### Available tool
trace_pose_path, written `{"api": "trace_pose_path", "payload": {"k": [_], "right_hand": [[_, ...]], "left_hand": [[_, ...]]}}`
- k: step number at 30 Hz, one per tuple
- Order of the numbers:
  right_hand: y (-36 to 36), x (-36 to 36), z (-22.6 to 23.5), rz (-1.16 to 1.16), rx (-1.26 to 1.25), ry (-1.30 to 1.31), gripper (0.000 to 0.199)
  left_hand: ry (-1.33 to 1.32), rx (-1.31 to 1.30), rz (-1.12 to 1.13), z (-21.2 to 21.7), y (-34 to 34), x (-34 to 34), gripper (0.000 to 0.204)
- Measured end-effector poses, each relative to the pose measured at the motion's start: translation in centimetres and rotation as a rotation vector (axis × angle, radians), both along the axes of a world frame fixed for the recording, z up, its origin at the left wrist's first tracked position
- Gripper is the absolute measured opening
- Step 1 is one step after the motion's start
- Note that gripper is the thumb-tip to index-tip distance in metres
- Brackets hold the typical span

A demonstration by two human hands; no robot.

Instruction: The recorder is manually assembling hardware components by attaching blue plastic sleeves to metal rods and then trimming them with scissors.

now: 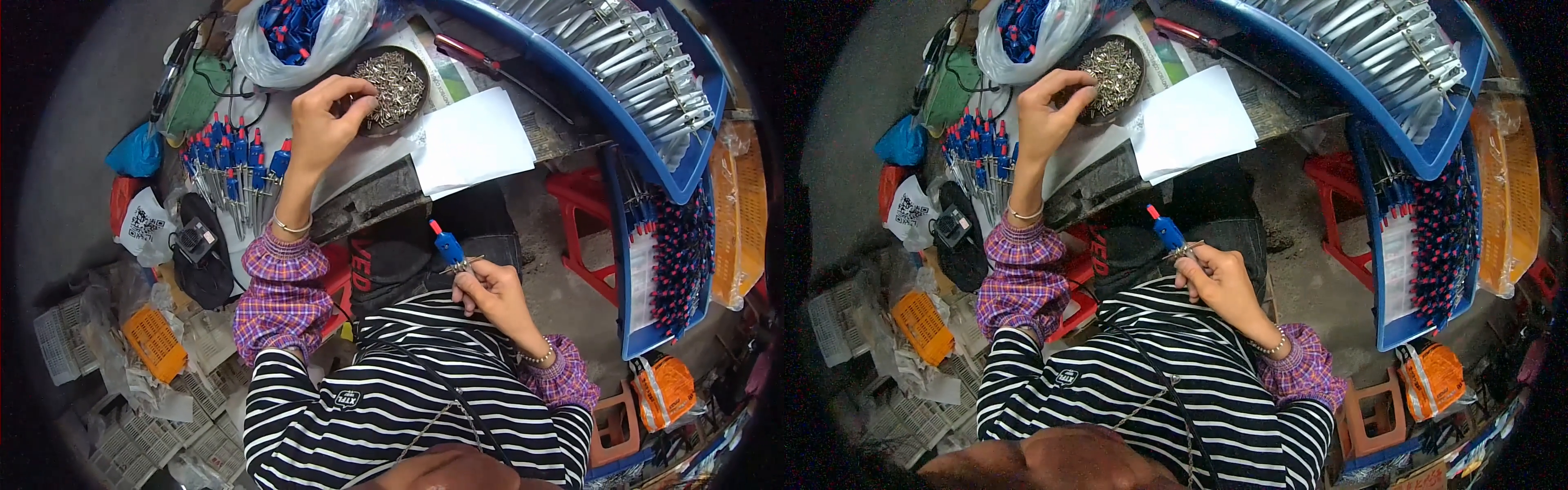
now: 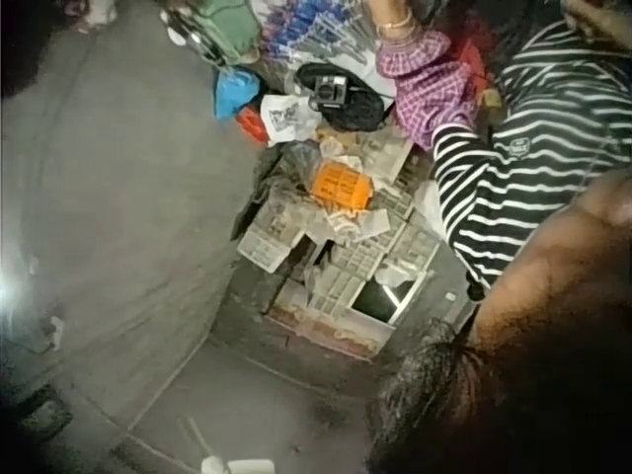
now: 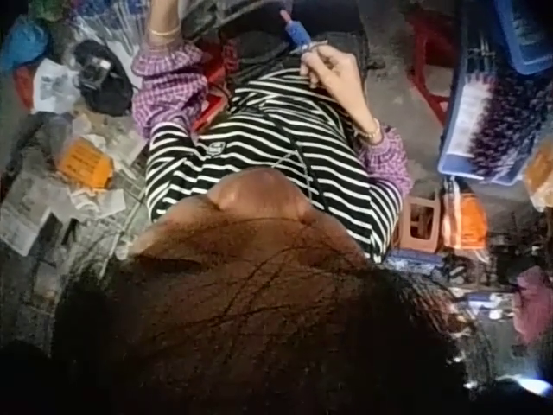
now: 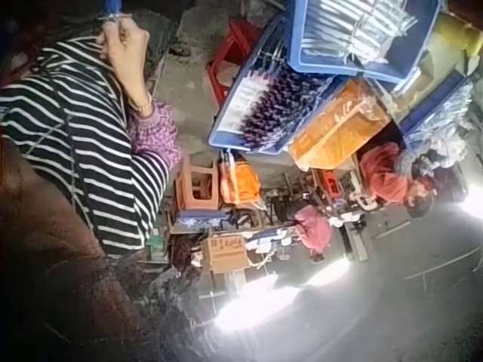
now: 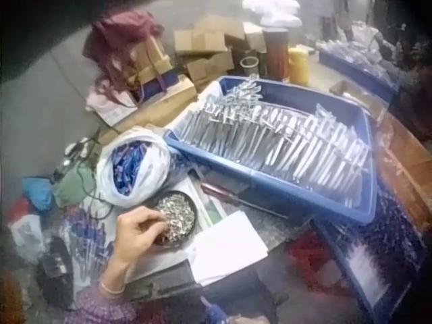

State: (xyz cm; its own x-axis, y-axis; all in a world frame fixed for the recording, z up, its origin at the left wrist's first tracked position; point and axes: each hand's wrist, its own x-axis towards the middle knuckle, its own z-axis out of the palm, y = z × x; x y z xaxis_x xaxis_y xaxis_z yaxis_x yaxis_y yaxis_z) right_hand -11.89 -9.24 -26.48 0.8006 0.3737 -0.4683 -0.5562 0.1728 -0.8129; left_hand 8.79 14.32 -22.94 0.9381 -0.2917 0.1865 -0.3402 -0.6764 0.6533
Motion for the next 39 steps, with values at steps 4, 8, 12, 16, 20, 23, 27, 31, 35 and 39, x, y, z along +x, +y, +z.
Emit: {"api": "trace_pose_path", "payload": {"k": [4,8,12,16,20,23,27,31,35,39], "right_hand": [[0.1,-0.2,-0.5,-0.05,0.115,0.09,0.017],[0.2,0.2,-0.2,-0.093,0.181,0.192,0.019],[0.2,0.4,-0.3,-0.109,0.199,0.217,0.017],[0.5,0.4,-0.3,-0.084,0.191,0.198,0.017],[0.6,0.4,0.1,-0.071,0.163,0.168,0.018],[0.5,0.3,0.2,-0.074,0.16,0.135,0.019],[0.6,0.2,0.4,-0.081,0.174,0.142,0.019],[0.8,-0.1,0.3,-0.057,0.12,0.075,0.018],[0.7,0.0,1.0,-0.047,-0.037,-0.075,0.017],[0.5,0.2,1.3,-0.035,-0.112,-0.14,0.017]], "left_hand": [[-0.003,-0.155,0.046,0.3,0.4,-0.1,0.013],[0.169,-0.413,0.076,1.9,-0.8,-2.1,0.011],[0.6,-0.419,-0.002,3.8,-2.3,-6.1,0.009],[0.609,-0.402,-0.226,2.4,-3.3,-9.9,0.016],[0.429,-0.282,-0.254,1.5,-4.5,-11.3,0.016],[0.405,-0.275,-0.221,1.1,-4.8,-11.6,0.016],[0.369,-0.258,-0.234,0.7,-4.7,-12.0,0.016],[0.352,-0.232,-0.233,0.8,-4.6,-12.2,0.016],[0.46,-0.253,-0.231,0.7,-4.1,-12.0,0.023],[0.631,-0.412,-0.093,1.2,-4.8,-12.1,0.03]]}}
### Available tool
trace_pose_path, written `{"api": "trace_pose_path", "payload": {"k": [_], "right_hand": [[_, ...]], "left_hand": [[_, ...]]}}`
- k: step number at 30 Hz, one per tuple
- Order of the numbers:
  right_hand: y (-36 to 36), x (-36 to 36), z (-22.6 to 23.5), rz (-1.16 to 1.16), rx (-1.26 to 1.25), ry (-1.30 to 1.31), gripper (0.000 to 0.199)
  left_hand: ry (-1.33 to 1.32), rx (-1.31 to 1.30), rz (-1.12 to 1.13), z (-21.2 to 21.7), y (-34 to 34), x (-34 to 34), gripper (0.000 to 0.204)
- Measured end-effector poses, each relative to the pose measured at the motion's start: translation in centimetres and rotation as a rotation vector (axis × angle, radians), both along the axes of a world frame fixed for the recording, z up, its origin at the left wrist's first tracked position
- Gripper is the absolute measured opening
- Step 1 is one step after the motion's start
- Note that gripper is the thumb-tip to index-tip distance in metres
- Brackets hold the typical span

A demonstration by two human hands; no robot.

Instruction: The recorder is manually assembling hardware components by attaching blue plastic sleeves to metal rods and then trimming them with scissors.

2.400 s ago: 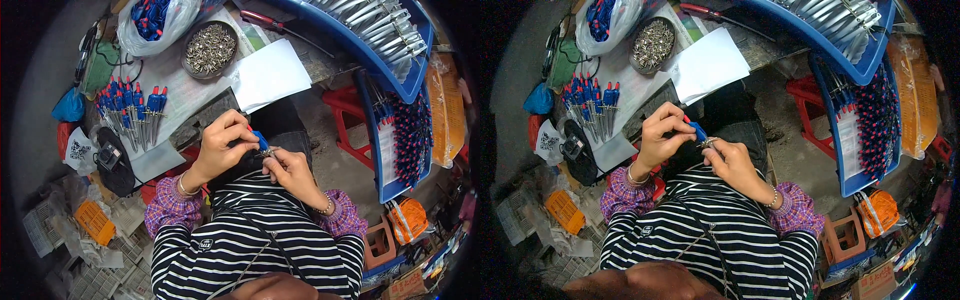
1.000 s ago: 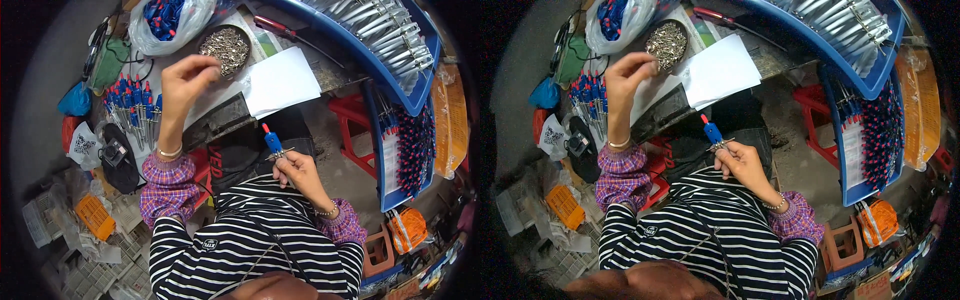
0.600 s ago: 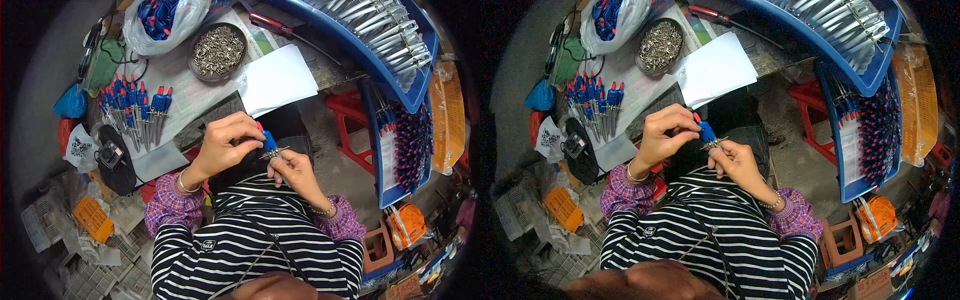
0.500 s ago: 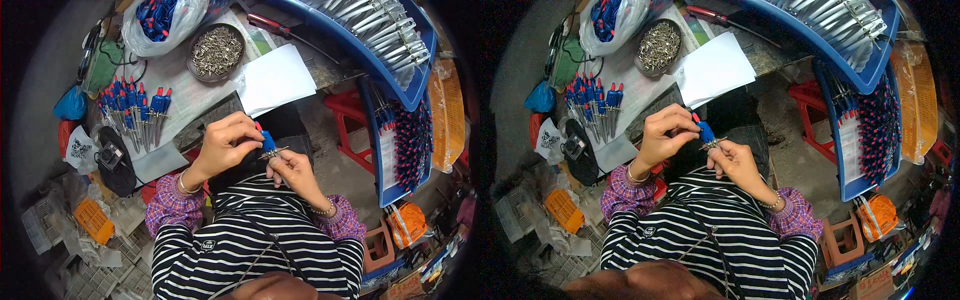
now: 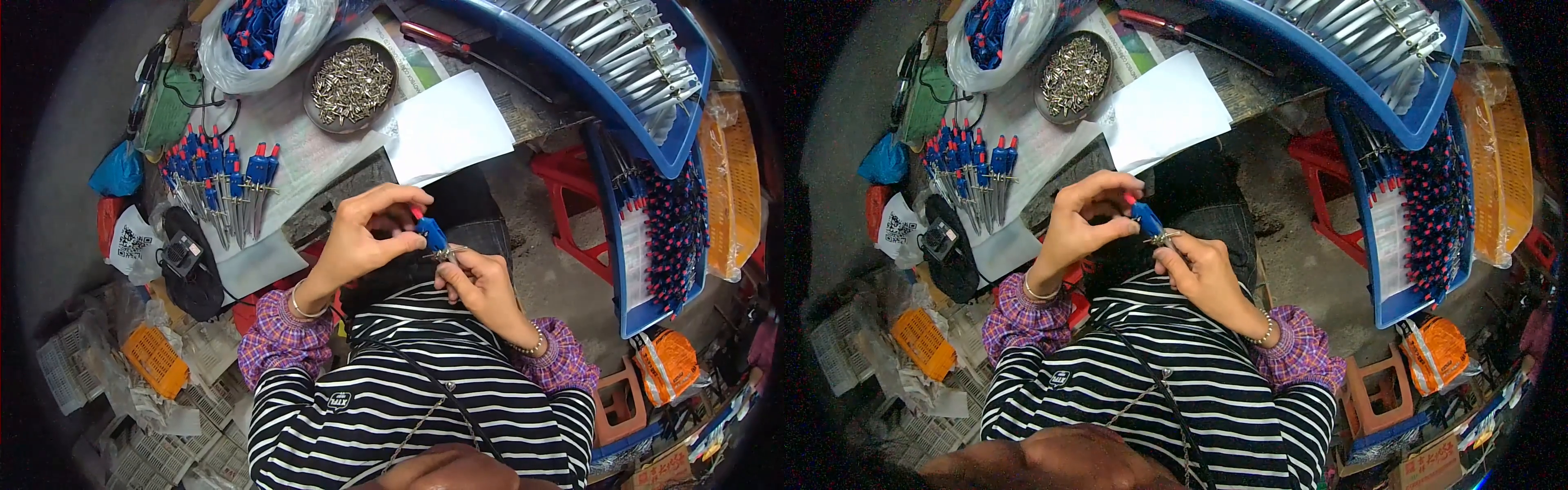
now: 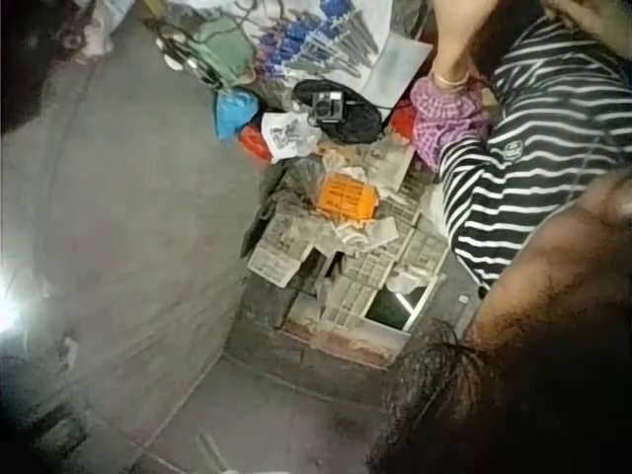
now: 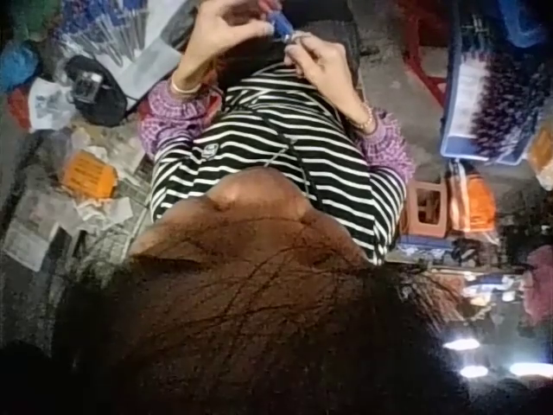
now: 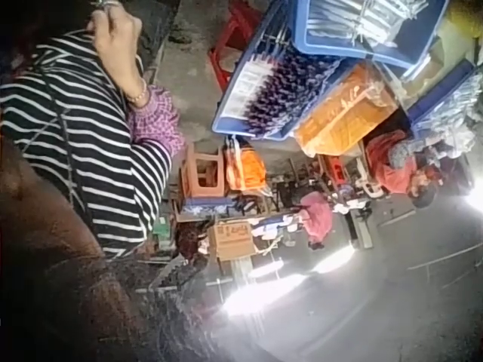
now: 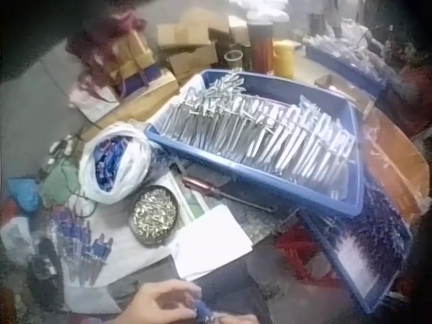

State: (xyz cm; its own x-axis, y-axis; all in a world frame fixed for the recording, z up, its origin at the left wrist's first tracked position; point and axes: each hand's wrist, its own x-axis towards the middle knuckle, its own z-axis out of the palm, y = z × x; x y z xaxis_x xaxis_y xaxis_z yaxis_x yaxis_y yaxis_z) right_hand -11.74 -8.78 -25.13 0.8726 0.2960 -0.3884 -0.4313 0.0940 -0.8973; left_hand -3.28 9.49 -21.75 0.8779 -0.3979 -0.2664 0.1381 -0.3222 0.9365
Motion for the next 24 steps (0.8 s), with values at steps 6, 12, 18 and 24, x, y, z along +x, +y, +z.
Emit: {"api": "trace_pose_path", "payload": {"k": [6,12,18,24], "right_hand": [[0.1,-0.1,-0.1,0.029,-0.043,-0.082,0.02],[0.1,0.0,0.3,0.031,0.021,-0.022,0.017],[-0.5,0.2,-0.2,0.024,0.105,0.048,0.019],[-0.5,0.0,-0.1,0.018,0.076,0.029,0.019]], "left_hand": [[0.48,-0.2,0.006,0.0,0.9,0.2,0.031],[0.455,-0.166,0.009,-0.2,1.0,0.1,0.032],[0.352,-0.187,-0.056,0.2,-0.1,0.6,0.027],[0.301,-0.181,-0.066,-0.7,-0.3,0.6,0.023]]}}
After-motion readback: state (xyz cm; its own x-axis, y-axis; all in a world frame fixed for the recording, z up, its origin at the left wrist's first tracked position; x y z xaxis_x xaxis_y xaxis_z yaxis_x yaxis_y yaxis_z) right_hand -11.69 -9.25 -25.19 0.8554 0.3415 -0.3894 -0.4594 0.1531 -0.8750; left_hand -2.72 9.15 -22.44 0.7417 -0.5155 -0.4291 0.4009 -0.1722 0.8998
